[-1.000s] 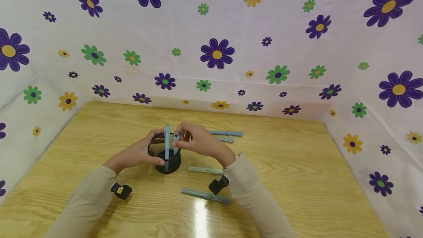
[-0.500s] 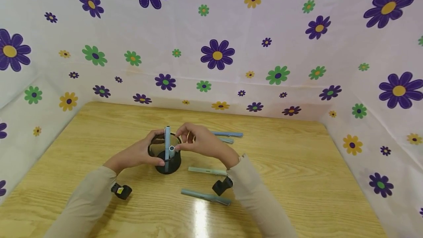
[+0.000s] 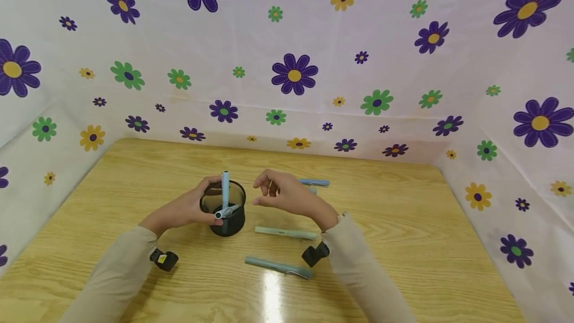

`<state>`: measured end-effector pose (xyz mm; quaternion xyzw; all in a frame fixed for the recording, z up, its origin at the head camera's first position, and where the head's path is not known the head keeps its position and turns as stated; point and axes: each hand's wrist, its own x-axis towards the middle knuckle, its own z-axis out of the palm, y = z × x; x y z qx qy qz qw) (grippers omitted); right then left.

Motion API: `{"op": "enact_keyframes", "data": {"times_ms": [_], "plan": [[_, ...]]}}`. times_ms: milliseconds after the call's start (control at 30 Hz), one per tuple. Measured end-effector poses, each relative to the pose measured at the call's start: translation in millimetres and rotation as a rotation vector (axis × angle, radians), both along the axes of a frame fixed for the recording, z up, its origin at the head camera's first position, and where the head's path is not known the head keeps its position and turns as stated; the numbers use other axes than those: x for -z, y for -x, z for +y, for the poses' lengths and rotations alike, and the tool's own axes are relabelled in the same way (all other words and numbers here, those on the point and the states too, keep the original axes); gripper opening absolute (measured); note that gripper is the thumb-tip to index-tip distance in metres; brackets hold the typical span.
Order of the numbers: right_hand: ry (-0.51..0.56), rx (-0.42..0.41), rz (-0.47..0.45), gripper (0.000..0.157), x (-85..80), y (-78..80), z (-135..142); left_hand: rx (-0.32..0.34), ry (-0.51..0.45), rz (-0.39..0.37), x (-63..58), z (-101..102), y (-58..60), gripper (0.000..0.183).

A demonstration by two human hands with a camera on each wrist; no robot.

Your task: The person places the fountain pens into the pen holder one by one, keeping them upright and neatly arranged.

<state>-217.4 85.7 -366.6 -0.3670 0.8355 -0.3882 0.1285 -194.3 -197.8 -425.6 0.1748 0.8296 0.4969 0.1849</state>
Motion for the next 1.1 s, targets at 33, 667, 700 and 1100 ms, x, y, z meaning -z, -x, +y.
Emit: {"op": "enact_keyframes", "data": {"times_ms": [33,667,700,1100], "plan": [[-0.001,0.002,-0.002,0.025,1.0,0.0,1.6,0.0,0.0,0.001,-0.1,0.0,-0.4,0.098],[-0.074,0.011,-0.068,0.027,34.1,-1.8,39.7,-0.005,0.02,0.005,0.0,-0.2,-0.9,0.1],[-0.076,0.011,-0.075,0.026,36.9,-2.3,42.2,-0.005,0.021,0.003,-0.4,-0.2,-1.0,0.1],[-0.104,0.034,-0.158,0.032,58.1,-12.9,73.5,-0.004,0.023,0.006,-1.8,-0.4,-1.2,0.102]]}}
